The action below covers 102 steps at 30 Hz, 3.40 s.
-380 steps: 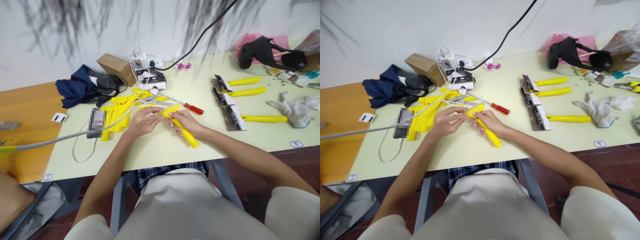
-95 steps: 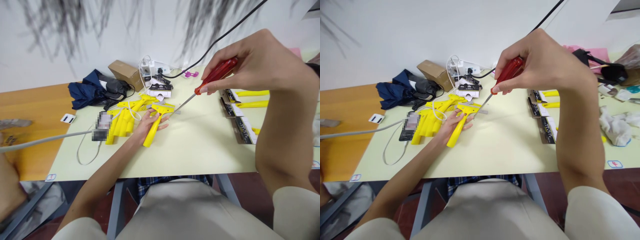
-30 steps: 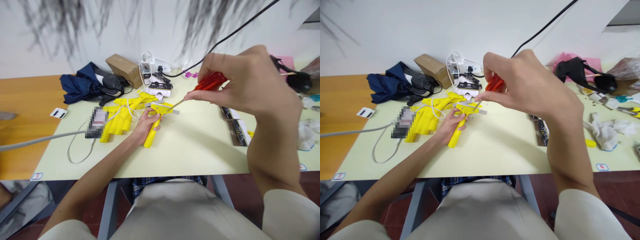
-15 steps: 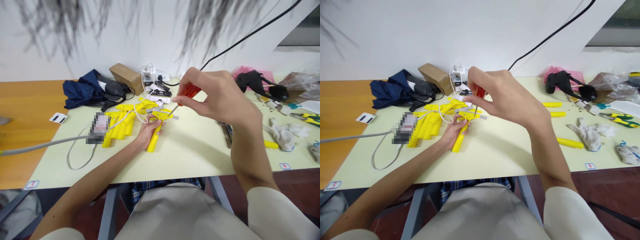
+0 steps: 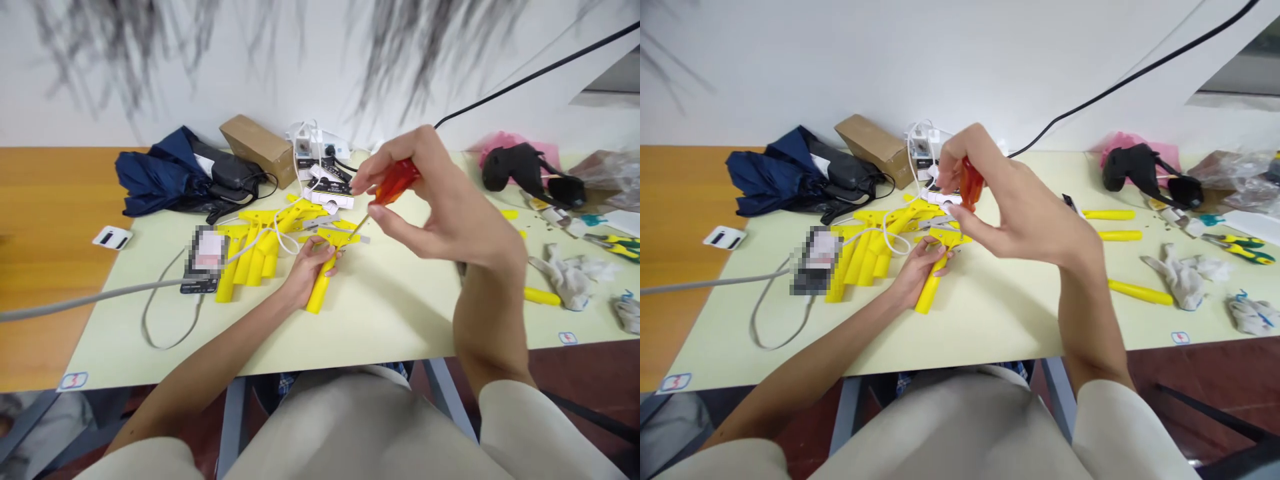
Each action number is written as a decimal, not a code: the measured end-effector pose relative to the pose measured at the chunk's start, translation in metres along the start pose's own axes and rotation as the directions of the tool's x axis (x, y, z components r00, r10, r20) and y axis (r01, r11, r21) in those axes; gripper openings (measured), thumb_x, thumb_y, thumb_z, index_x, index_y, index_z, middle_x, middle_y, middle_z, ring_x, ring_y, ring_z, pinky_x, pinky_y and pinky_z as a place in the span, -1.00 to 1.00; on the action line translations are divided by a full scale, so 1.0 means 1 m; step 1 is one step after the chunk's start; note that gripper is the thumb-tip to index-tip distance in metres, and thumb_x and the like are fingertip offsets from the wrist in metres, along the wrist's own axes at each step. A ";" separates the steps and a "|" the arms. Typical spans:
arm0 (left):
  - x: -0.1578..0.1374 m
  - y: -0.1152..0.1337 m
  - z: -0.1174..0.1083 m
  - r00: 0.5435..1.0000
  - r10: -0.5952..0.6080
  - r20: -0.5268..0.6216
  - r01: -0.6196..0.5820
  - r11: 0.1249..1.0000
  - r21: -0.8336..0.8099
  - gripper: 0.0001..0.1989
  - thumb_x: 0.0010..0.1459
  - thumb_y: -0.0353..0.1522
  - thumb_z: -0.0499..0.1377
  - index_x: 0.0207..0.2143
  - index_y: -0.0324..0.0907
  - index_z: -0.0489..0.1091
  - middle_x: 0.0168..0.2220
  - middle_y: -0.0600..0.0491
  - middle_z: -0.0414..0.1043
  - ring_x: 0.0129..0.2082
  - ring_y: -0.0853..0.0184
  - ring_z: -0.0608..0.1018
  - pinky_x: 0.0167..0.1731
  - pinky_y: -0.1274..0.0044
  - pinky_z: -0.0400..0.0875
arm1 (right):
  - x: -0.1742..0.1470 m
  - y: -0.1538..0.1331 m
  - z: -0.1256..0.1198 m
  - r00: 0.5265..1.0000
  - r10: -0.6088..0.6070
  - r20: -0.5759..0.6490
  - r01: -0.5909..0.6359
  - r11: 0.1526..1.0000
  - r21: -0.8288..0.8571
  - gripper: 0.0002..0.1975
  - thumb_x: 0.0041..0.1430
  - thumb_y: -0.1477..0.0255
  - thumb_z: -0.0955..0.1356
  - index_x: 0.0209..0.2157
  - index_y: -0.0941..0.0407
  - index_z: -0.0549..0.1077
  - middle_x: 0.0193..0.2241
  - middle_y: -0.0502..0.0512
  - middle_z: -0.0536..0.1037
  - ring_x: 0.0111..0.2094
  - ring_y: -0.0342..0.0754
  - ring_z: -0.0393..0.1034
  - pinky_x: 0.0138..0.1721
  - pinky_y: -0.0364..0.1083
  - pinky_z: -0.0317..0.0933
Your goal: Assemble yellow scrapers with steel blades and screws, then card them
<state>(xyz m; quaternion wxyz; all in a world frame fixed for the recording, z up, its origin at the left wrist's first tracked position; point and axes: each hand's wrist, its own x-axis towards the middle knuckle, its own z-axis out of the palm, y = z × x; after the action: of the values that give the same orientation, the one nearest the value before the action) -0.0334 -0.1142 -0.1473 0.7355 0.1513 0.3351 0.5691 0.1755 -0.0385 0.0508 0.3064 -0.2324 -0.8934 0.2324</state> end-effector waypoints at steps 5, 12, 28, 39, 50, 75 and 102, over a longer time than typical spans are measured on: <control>-0.002 0.000 0.002 0.999 -0.034 -0.013 0.034 0.999 -0.003 -0.44 0.09 -0.44 0.58 -0.07 -0.03 0.28 -0.16 0.05 0.53 -0.18 0.33 0.63 -0.56 0.66 0.21 | -0.015 0.002 -0.017 0.999 0.024 -0.032 -0.025 1.000 -0.014 -0.63 0.43 0.38 0.54 0.19 -0.20 0.57 0.04 -0.04 0.71 -0.06 0.16 0.71 0.02 0.16 0.66; -0.003 0.003 0.004 0.993 -0.054 -0.110 0.056 0.998 0.019 -0.43 0.06 -0.45 0.58 -0.08 -0.02 0.29 -0.20 0.07 0.49 -0.19 0.32 0.61 -0.56 0.65 0.18 | -0.014 0.017 -0.022 0.996 0.090 0.025 -0.091 0.995 0.029 -0.49 0.33 0.34 0.57 0.25 -0.25 0.54 0.13 0.02 0.68 -0.03 0.28 0.71 0.05 0.25 0.67; -0.007 0.007 0.003 0.998 -0.029 -0.063 0.033 0.997 0.070 -0.41 0.09 -0.43 0.58 -0.06 -0.01 0.25 -0.18 0.09 0.52 -0.19 0.32 0.63 -0.56 0.66 0.23 | -0.008 0.018 -0.008 0.996 -0.032 -0.082 0.034 0.999 0.019 -0.79 0.48 0.37 0.51 0.08 -0.14 0.56 -0.11 -0.06 0.73 -0.18 0.09 0.70 -0.02 0.15 0.63; -0.005 0.006 -0.001 1.000 0.008 0.007 -0.008 0.997 0.080 -0.38 0.01 -0.45 0.60 -0.09 -0.02 0.25 -0.17 0.10 0.50 -0.20 0.36 0.62 -0.56 0.68 0.19 | -0.011 0.005 -0.010 0.993 0.028 -0.116 -0.023 0.999 0.042 -0.67 0.42 0.21 0.56 0.11 -0.07 0.54 -0.10 0.04 0.70 -0.13 0.10 0.68 0.04 0.11 0.64; -0.001 0.002 0.000 0.997 0.065 0.038 -0.068 0.994 0.080 -0.43 0.00 -0.48 0.58 -0.10 -0.07 0.32 -0.11 0.05 0.53 -0.21 0.38 0.63 -0.57 0.70 0.22 | -0.016 0.006 -0.014 1.000 -0.026 0.009 0.026 1.000 -0.017 -0.60 0.41 0.17 0.55 0.18 -0.05 0.52 -0.13 0.06 0.74 -0.11 0.12 0.68 0.05 0.11 0.57; -0.001 0.007 -0.002 0.999 -0.036 -0.007 0.036 0.998 0.057 -0.43 0.12 -0.48 0.55 -0.05 -0.04 0.26 -0.16 0.07 0.48 -0.20 0.37 0.62 -0.55 0.69 0.26 | -0.010 0.023 -0.013 0.994 -0.096 -0.055 0.094 0.994 -0.052 -0.83 0.47 0.29 0.50 0.02 -0.02 0.57 -0.11 0.08 0.71 -0.21 0.10 0.66 -0.06 0.09 0.54; -0.003 0.005 -0.003 0.999 -0.003 0.036 0.002 1.000 0.026 -0.45 0.12 -0.51 0.54 -0.06 -0.05 0.26 -0.10 0.02 0.53 -0.20 0.36 0.63 -0.56 0.69 0.25 | -0.015 0.010 -0.018 0.998 -0.029 0.057 0.028 0.999 0.025 -0.57 0.41 0.32 0.55 0.25 -0.13 0.54 0.19 0.11 0.68 -0.04 0.18 0.69 0.06 0.23 0.64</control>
<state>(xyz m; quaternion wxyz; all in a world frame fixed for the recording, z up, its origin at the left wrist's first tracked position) -0.0396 -0.1156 -0.1453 0.7401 0.1703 0.3294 0.5610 0.2004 -0.0338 0.0513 0.2867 -0.2092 -0.9022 0.2454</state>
